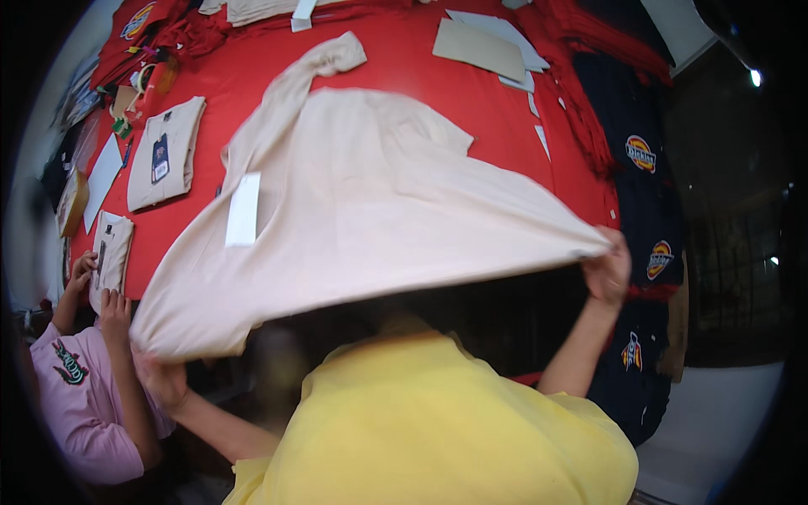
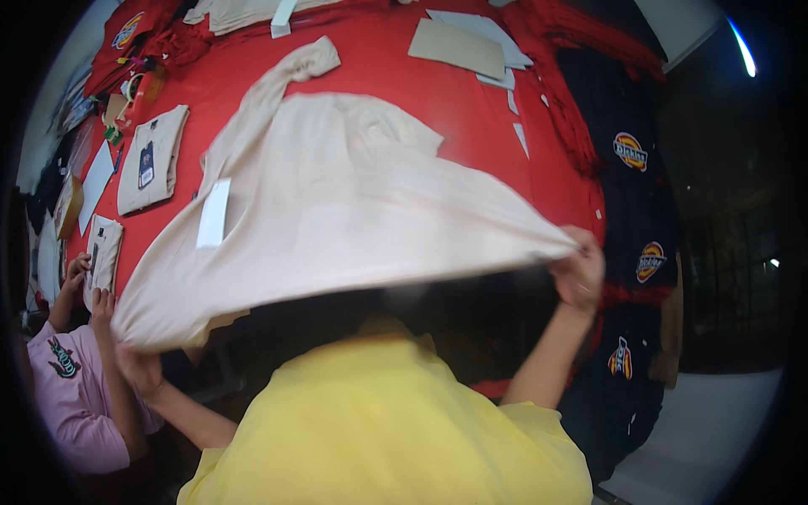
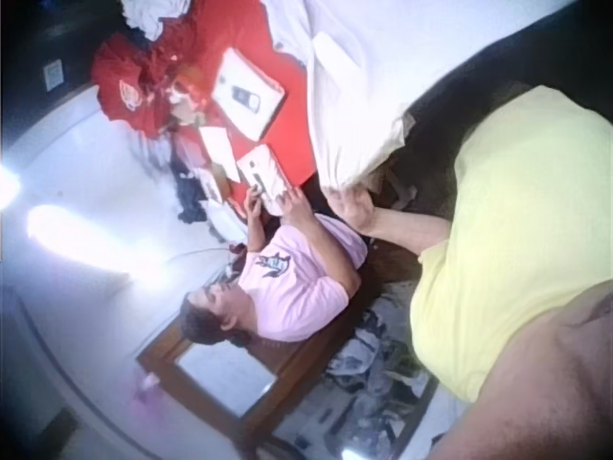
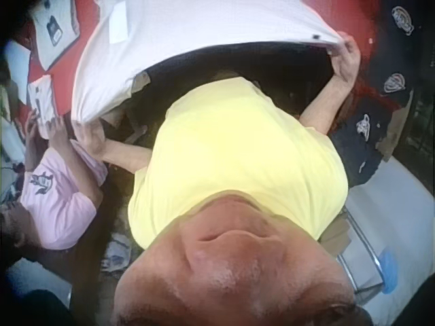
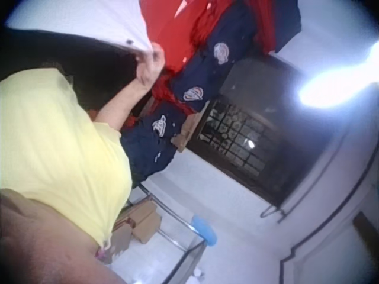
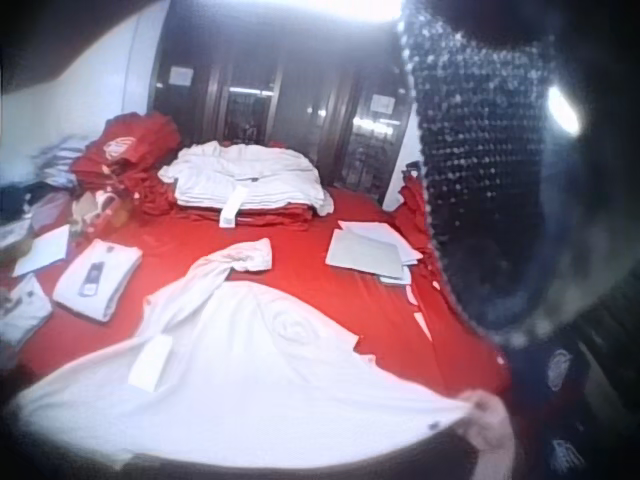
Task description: The person folds several shirts on a table, aligning the sleeves and body before stacking them.
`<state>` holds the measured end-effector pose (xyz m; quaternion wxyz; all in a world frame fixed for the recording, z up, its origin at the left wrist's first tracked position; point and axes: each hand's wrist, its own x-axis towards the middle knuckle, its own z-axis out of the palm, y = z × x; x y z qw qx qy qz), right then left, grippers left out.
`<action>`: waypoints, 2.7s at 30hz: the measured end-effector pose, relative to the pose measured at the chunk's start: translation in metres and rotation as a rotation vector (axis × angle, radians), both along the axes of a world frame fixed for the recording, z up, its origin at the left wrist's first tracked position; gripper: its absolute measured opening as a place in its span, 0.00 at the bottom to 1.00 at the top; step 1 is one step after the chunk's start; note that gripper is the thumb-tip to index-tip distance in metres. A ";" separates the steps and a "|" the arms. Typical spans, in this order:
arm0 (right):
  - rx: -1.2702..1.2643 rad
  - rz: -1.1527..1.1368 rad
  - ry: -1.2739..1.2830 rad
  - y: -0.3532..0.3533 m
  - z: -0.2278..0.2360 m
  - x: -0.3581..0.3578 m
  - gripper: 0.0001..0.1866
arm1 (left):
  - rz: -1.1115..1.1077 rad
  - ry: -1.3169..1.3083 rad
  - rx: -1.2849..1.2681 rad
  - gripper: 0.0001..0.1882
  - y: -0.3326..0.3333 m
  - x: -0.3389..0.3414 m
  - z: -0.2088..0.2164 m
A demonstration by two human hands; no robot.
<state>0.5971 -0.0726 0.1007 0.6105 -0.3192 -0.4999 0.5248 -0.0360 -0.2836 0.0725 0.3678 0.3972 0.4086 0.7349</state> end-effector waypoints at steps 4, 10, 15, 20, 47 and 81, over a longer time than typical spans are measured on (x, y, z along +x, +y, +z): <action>0.191 0.297 0.373 0.046 0.052 -0.002 0.21 | 0.258 0.381 -0.089 0.22 0.053 -0.021 0.058; 0.116 -0.033 -0.081 0.252 0.137 -0.084 0.14 | -0.122 0.225 0.033 0.14 0.312 -0.093 0.156; 0.590 -0.188 0.088 0.223 0.280 -0.083 0.13 | 0.736 1.142 0.504 0.30 0.288 -0.116 0.352; 0.503 -0.280 -0.027 0.180 0.256 -0.069 0.14 | 0.810 0.850 0.390 0.33 0.235 -0.064 0.328; -0.088 -0.440 -1.382 0.054 -0.073 -0.038 0.15 | 0.503 1.208 -0.796 0.26 0.103 0.082 -0.031; 0.063 0.108 -1.077 0.531 -0.024 -0.150 0.15 | 0.905 1.315 -0.878 0.23 0.464 -0.041 -0.104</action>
